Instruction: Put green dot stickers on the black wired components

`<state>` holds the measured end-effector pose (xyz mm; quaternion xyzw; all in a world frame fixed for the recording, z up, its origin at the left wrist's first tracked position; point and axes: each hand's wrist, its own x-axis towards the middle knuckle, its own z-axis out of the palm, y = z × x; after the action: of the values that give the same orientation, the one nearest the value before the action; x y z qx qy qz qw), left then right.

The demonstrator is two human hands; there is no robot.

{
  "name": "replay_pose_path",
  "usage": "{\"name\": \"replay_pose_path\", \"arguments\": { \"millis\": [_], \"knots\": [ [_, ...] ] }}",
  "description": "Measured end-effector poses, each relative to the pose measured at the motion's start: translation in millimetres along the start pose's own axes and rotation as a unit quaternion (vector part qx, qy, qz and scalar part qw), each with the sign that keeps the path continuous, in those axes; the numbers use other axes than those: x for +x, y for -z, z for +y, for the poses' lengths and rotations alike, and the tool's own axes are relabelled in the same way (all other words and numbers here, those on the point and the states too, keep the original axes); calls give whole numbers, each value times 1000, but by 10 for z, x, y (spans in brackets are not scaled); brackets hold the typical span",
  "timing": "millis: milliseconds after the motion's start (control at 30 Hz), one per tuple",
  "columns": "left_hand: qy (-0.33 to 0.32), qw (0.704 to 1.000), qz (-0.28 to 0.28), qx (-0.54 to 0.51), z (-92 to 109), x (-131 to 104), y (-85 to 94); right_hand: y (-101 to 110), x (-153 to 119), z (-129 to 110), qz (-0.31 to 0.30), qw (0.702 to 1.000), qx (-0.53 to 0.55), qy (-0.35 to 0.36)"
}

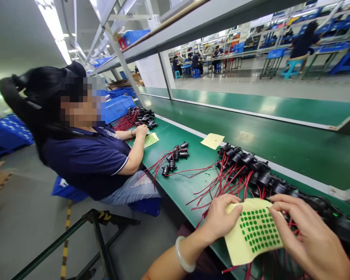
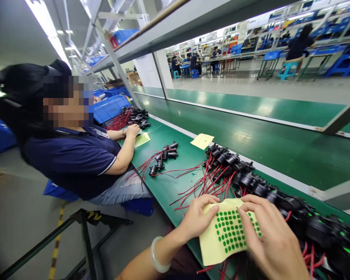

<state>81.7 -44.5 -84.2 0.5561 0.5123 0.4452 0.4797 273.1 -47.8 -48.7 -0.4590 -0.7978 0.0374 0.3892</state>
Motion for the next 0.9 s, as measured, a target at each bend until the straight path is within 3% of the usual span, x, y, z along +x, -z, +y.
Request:
{"name": "replay_pose_path", "arguments": {
  "millis": [67,167,333,433,533,667,767,900],
  "knots": [
    [-62,986,35,150,-42,72,90,28,-17,122,-7,999,13,-50],
    [-118,906,77,398,-42,319,453,54,-51,252,-24,994,22,-103],
    [-63,843,98,526,-112,1068,1353,26,-32,291,-30,992,42,-119],
    [-33,807,83,583,-236,1437,1676,-16,32,244,-18,992,56,-112],
    [-23,780,61,622,-337,1619,1775,-48,102,175,-18,989,85,-116],
    [-23,765,34,643,-365,1680,1813,-71,209,59,-18,989,98,-111],
    [-35,775,16,631,-333,1675,1849,-89,287,-27,-13,990,95,-100],
    [-75,813,21,577,-241,1653,1794,-115,350,-82,-12,993,81,-84]
  ]
}}
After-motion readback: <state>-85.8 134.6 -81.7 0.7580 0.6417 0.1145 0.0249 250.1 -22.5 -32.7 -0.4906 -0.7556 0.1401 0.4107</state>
